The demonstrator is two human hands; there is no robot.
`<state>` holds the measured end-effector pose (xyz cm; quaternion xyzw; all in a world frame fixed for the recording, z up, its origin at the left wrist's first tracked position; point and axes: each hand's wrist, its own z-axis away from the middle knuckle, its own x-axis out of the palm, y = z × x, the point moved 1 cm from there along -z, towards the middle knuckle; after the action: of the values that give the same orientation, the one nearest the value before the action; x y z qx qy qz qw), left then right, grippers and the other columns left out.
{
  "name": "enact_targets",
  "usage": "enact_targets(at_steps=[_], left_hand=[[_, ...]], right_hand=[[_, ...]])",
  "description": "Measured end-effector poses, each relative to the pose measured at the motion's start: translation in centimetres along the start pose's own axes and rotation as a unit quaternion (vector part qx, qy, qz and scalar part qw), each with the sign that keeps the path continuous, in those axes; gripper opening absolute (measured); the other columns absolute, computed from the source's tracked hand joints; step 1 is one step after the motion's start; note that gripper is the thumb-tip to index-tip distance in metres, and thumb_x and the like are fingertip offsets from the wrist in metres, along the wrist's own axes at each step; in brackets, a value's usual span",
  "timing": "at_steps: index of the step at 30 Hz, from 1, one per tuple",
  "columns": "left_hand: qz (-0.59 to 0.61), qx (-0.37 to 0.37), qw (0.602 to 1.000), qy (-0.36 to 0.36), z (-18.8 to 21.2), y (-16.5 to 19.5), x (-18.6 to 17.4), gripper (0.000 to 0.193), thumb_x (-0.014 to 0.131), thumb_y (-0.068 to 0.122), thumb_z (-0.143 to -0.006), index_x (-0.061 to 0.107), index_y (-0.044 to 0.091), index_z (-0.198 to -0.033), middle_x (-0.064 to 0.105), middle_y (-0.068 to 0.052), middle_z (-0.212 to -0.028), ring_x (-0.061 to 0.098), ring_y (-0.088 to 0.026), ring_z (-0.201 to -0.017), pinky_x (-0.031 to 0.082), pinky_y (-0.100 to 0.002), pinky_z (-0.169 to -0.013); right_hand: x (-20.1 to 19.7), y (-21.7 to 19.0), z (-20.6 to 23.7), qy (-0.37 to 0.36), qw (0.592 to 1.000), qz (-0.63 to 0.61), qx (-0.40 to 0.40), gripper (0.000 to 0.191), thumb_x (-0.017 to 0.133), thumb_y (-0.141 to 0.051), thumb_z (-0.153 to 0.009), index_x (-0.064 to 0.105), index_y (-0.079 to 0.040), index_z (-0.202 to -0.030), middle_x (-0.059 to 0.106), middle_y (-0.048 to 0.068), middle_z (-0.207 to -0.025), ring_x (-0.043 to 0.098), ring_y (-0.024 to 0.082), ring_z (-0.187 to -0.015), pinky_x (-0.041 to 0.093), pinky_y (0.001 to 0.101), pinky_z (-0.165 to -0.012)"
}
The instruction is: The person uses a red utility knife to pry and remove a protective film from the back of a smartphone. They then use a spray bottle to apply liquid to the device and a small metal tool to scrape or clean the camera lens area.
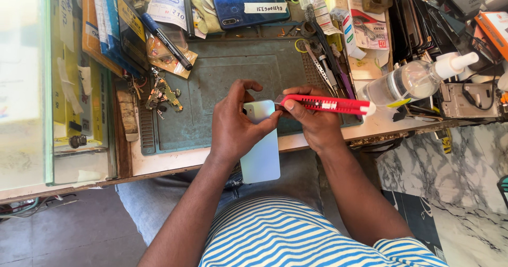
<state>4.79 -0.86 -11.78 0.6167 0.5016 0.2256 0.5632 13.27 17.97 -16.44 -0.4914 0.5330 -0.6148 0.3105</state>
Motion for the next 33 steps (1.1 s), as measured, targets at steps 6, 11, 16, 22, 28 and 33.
enact_targets(at_steps=[6, 11, 16, 22, 28, 33], left_hand=[[0.009, -0.001, 1.0, 0.005, 0.0, -0.2, 0.1, 0.053, 0.091, 0.021, -0.075, 0.06, 0.005, -0.115, 0.068, -0.007, -0.076, 0.071, -0.013, -0.068, 0.055, -0.03, -0.058], [0.031, 0.002, 1.0, 0.002, 0.2, -0.3, 0.0, 0.054, 0.092, 0.021, -0.075, 0.06, 0.004, -0.115, 0.067, -0.006, -0.077, 0.07, -0.012, -0.071, 0.055, -0.028, -0.06], [0.044, 0.004, 0.999, 0.0, 0.2, -0.4, 0.0, 0.053, 0.091, 0.02, -0.076, 0.06, 0.004, -0.116, 0.067, -0.006, -0.079, 0.07, -0.01, -0.074, 0.056, -0.027, -0.061], [0.066, -0.011, 0.998, -0.001, 0.2, -0.7, 0.0, 0.055, 0.092, 0.017, -0.074, 0.06, 0.004, -0.117, 0.065, -0.004, -0.081, 0.066, -0.009, -0.075, 0.054, -0.026, -0.063], [0.17, -0.032, 0.985, 0.001, 0.3, -1.8, -0.2, 0.061, 0.094, 0.014, -0.071, 0.06, 0.007, -0.121, 0.059, 0.002, -0.085, 0.059, -0.005, -0.079, 0.048, -0.021, -0.068], [0.233, -0.04, 0.972, 0.0, 0.3, -2.4, -0.6, 0.06, 0.091, 0.01, -0.072, 0.059, 0.008, -0.123, 0.055, 0.004, -0.087, 0.056, -0.004, -0.079, 0.046, -0.019, -0.069]], right_hand=[[1.0, 1.1, 1.0, 0.037, 0.997, 0.021, -0.06, 0.023, 0.075, -0.007, -0.099, 0.064, 0.001, -0.118, 0.072, 0.009, -0.111, 0.069, 0.015, -0.103, 0.058, 0.027, -0.094], [1.2, 1.3, 1.1, 0.062, 0.997, -0.02, -0.037, 0.022, 0.075, -0.007, -0.097, 0.064, 0.0, -0.115, 0.071, 0.008, -0.106, 0.07, 0.013, -0.097, 0.06, 0.0276, -0.089], [1.6, 1.0, 1.7, 0.049, 0.989, 0.079, -0.117, 0.024, 0.075, -0.008, -0.101, 0.064, 0.001, -0.12, 0.07, 0.007, -0.111, 0.068, 0.011, -0.101, 0.056, 0.0226, -0.093], [2.0, -0.2, 1.7, 0.027, 0.979, 0.136, -0.151, 0.024, 0.075, -0.007, -0.1, 0.065, 0.002, -0.12, 0.072, 0.009, -0.111, 0.069, 0.012, -0.1, 0.056, 0.0225, -0.09], [0.9, -2.2, 1.0, 0.038, 0.972, 0.192, -0.133, 0.03, 0.063, -0.031, -0.107, 0.067, -0.002, -0.102, 0.074, 0.007, -0.089, 0.072, 0.011, -0.077, 0.061, 0.0269, -0.073], [-0.3, -3.7, -2.2, -0.008, 0.841, 0.541, 0.025, 0.055, 0.065, -0.051, -0.099, 0.067, -0.004, -0.069, 0.064, 0.011, -0.057, 0.062, 0.025, -0.053, 0.046, 0.041, -0.051]])
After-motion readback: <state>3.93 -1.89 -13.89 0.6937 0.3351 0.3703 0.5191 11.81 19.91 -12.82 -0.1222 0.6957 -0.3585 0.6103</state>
